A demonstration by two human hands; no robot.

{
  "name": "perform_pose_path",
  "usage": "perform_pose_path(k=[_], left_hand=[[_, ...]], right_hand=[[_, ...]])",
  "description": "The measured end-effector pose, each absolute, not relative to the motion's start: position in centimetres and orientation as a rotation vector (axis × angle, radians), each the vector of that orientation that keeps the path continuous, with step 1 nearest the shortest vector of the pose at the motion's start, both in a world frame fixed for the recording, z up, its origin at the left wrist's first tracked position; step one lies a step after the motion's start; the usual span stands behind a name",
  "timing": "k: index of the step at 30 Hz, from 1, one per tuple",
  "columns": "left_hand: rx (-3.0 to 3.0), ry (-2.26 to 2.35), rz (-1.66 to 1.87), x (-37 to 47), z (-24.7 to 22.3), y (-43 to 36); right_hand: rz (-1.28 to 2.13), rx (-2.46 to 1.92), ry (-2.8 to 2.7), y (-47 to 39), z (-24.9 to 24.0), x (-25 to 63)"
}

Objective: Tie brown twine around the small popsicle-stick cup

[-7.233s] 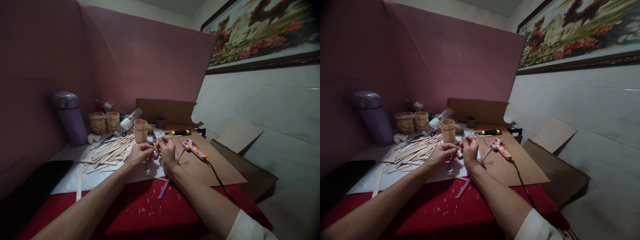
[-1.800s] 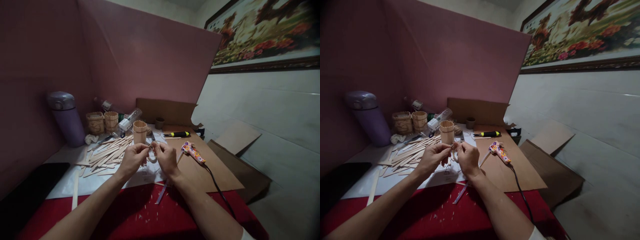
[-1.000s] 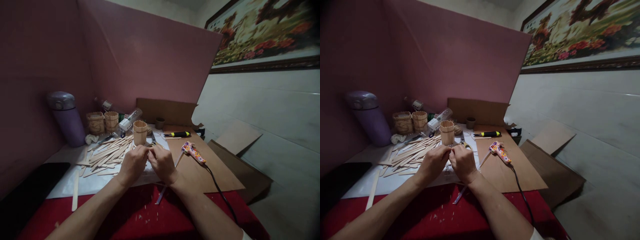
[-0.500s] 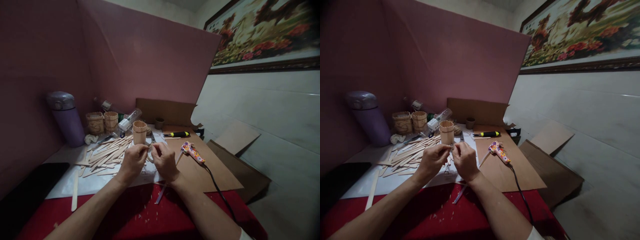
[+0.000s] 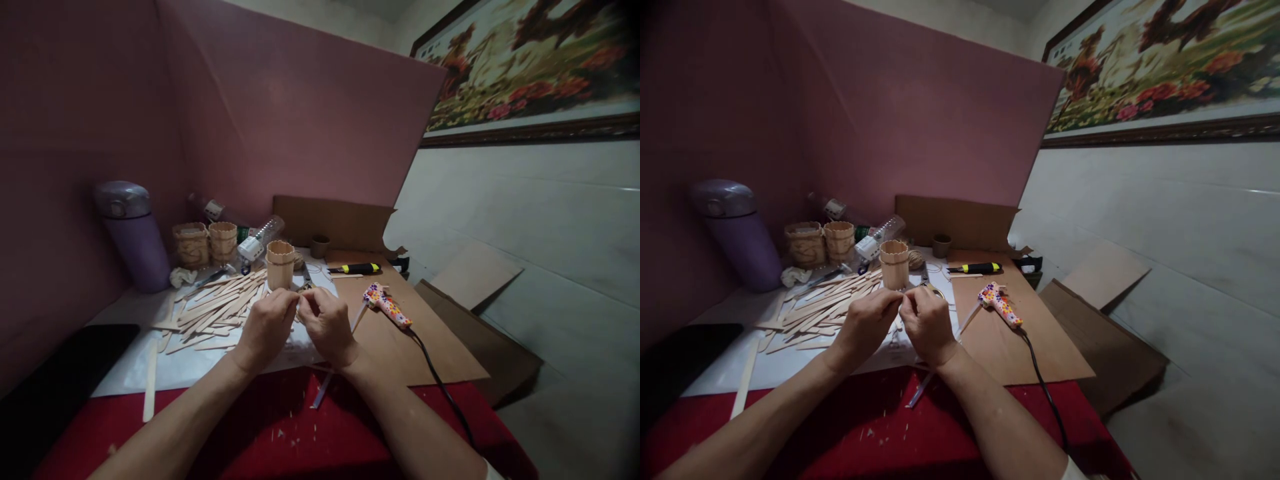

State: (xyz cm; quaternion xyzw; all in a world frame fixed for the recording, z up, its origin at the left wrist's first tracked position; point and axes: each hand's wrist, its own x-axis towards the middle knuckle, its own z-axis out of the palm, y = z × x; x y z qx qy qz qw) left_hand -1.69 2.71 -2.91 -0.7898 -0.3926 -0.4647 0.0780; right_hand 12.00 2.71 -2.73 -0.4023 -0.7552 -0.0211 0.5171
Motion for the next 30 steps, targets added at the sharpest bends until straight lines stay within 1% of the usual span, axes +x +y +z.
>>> perform_pose_path(k=[2,5,11,15,19,24,30], left_hand=[[-2.378,-1.161,-1.414,-1.6,-2.8,2.7],[-2.397,-1.221,-1.547,-1.5,-2.5,2.6],[-2.554,-1.639,-2.108,-1.2,-1.8,2.3],[-2.530,-1.789,-2.365,-1.2,-1.4,2.2],[-2.545,-1.802,-2.444,-1.2,-1.1,2.3],[-2.561,-1.821,-2.572,-1.2,-0.8,2.3],[-2.669,-1.792,-2.639,-1.2,-0.8,2.3]], right_hand=[[-0.028,-0.993,-1.790,2.8,-2.8,12.0],[0.033,-1.042,-1.739,3.1,-2.9,12.0],[0.100,-1.176,-1.506,3.6,-2.3,12.6],[0.033,-1.171,-1.612,2.9,-2.1,12.5],[-0.053,-1.185,-1.743,2.4,-2.3,12.3],[0.017,-1.090,-1.765,2.4,-2.5,12.1],[0.079,-0.954,-1.835,2.9,-2.7,12.2]])
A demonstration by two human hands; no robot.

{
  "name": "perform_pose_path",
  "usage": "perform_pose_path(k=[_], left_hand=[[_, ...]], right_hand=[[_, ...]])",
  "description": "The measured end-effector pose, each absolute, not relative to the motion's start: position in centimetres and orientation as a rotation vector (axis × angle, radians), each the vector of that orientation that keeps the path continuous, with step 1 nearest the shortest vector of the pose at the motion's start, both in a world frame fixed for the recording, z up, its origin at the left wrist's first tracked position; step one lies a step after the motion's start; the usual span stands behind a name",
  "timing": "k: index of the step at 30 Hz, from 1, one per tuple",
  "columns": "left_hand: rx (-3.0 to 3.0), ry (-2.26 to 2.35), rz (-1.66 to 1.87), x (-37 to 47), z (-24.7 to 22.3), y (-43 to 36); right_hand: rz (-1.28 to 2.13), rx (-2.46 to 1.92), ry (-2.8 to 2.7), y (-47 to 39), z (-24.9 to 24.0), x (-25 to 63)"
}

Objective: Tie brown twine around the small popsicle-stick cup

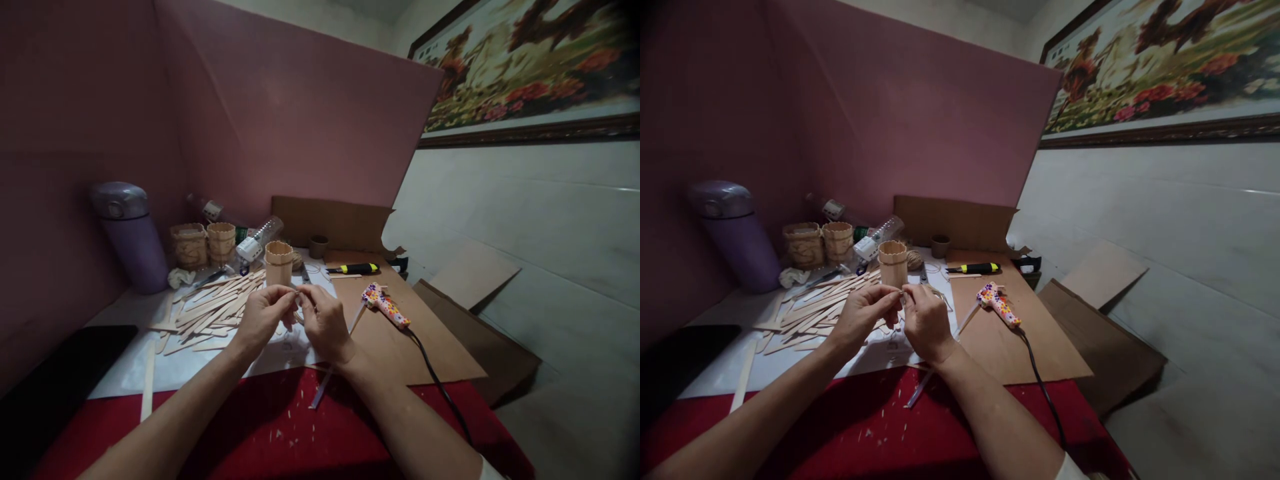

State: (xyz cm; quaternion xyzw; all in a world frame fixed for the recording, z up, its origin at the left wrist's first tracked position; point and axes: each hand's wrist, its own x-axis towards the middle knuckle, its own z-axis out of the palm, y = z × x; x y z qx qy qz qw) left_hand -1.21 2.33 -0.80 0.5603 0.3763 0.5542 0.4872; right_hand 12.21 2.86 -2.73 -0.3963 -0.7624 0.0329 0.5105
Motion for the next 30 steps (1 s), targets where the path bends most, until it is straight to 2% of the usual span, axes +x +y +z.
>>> perform_pose_path(k=[12,24,30], left_hand=[[1.210,0.732,1.126,-1.5,-1.4,2.8],[1.230,0.883,1.318,-1.4,-1.0,2.7],[1.491,1.137,1.373,-1.2,-1.2,2.5]], right_hand=[[0.147,-0.945,-1.753,3.2,-2.9,12.4],[-0.081,-0.984,-1.878,2.2,-2.3,12.4],[-0.190,-0.992,-1.949,2.5,-2.7,12.4]])
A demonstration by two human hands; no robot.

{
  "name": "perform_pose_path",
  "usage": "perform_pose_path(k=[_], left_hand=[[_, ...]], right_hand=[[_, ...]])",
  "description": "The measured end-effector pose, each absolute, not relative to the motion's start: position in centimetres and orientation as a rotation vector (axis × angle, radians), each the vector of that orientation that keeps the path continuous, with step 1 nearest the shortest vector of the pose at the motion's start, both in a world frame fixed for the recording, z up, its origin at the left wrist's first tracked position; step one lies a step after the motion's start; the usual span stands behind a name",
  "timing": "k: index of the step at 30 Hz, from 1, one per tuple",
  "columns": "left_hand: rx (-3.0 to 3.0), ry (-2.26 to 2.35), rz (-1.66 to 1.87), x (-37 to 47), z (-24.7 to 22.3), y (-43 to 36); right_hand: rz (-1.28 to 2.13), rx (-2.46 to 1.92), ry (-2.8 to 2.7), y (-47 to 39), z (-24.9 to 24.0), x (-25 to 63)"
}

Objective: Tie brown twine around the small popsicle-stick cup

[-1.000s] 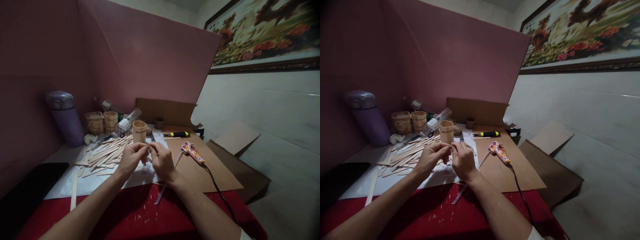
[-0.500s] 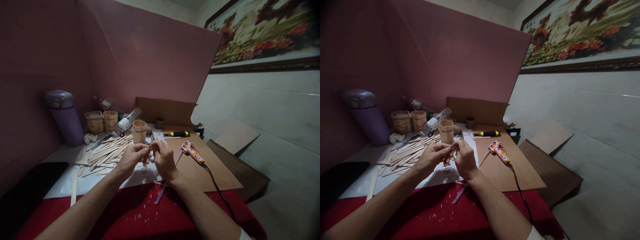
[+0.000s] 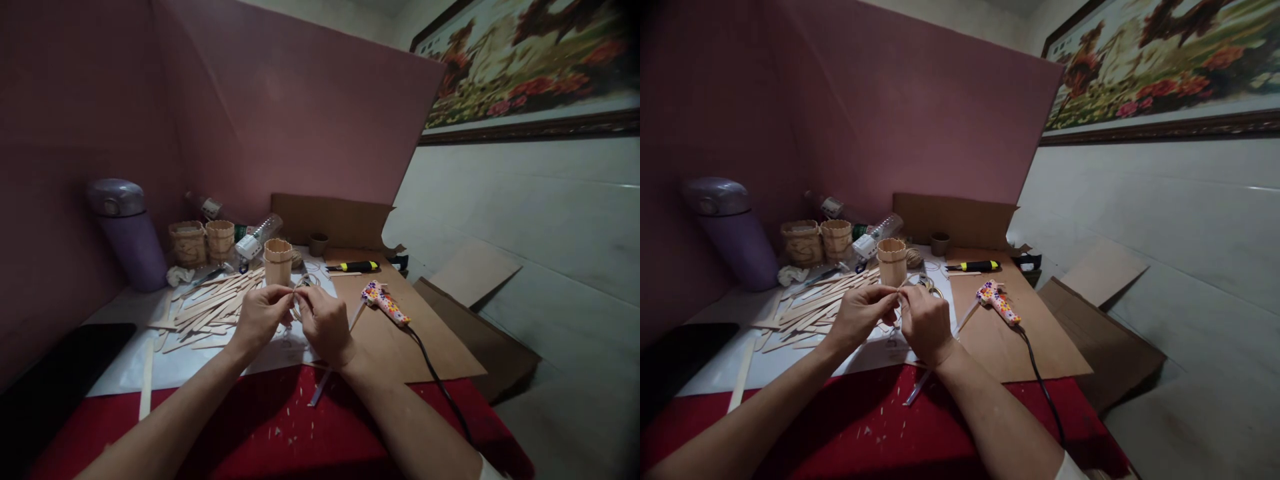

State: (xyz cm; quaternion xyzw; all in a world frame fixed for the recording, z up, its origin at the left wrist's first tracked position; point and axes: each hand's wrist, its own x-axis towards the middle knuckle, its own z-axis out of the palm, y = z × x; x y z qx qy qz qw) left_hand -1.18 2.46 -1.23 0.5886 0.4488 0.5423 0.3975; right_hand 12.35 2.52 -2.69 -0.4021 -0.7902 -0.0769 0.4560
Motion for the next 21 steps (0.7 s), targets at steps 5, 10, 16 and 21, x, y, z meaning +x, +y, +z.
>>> perform_pose_path(k=[5,10,16,21], left_hand=[[1.885,1.284,1.420,-1.6,-1.9,2.5],[2.355,1.400,1.494,-1.7,-2.2,2.7],[2.451,1.399,1.439,-1.6,-2.5,2.7],[2.210,1.348,1.439,-1.5,-1.9,2.4]], right_hand=[[-0.241,-0.952,-2.008,2.8,-2.9,12.4],[-0.346,-0.969,-2.071,2.8,-2.9,12.4],[-0.388,-1.043,-2.069,2.8,-3.0,12.4],[-0.272,-1.003,-2.036,2.9,-2.7,12.6]])
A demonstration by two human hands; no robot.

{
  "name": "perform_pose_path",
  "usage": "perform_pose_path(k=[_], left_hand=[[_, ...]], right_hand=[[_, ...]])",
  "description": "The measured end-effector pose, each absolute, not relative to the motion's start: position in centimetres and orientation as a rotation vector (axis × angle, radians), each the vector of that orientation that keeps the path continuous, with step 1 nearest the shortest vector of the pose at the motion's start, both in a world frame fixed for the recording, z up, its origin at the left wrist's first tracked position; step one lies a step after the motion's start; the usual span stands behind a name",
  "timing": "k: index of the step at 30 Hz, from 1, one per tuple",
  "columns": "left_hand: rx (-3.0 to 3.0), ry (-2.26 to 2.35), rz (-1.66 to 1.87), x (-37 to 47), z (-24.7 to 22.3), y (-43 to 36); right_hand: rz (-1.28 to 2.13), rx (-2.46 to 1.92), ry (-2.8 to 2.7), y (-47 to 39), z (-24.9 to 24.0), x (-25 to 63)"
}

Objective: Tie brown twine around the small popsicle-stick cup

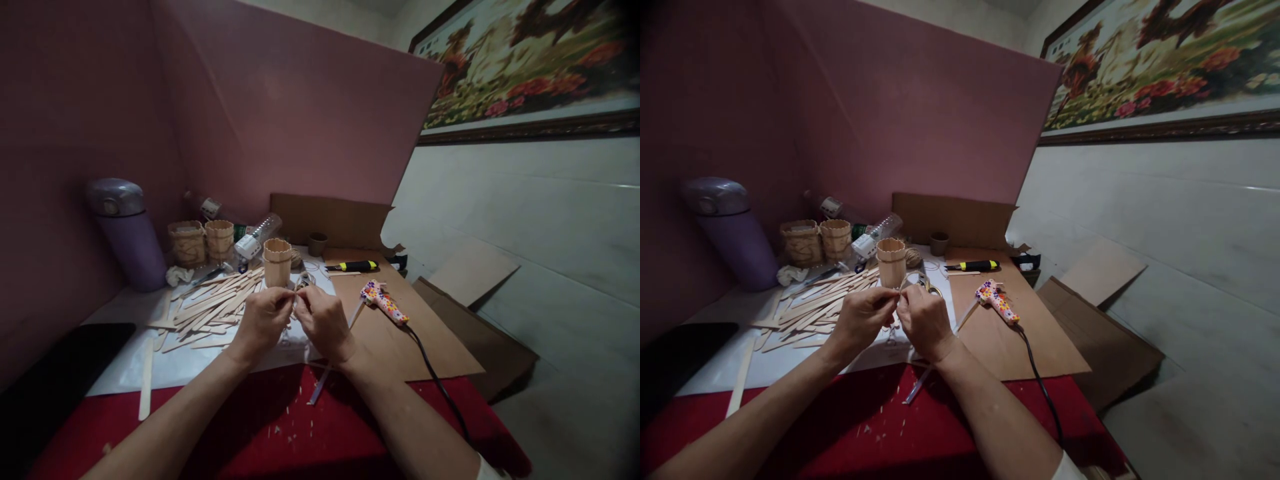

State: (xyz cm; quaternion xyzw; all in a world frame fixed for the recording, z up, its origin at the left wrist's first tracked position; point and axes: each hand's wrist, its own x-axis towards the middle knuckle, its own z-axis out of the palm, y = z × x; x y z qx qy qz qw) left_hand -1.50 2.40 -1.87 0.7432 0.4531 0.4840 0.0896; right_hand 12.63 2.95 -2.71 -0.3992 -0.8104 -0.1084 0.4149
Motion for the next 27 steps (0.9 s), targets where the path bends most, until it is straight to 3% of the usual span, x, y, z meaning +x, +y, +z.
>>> perform_pose_path(k=[6,15,27], left_hand=[[2.263,1.369,1.485,-1.6,-2.1,2.7],[2.398,1.353,1.403,-1.7,-2.2,2.6],[1.795,1.193,1.297,-0.9,-1.4,2.0]], right_hand=[[-0.180,-0.937,-2.055,2.9,-2.7,12.6],[-0.371,-1.082,-2.150,3.0,-2.7,12.4],[-0.491,-1.407,-2.112,3.7,-2.8,12.5]])
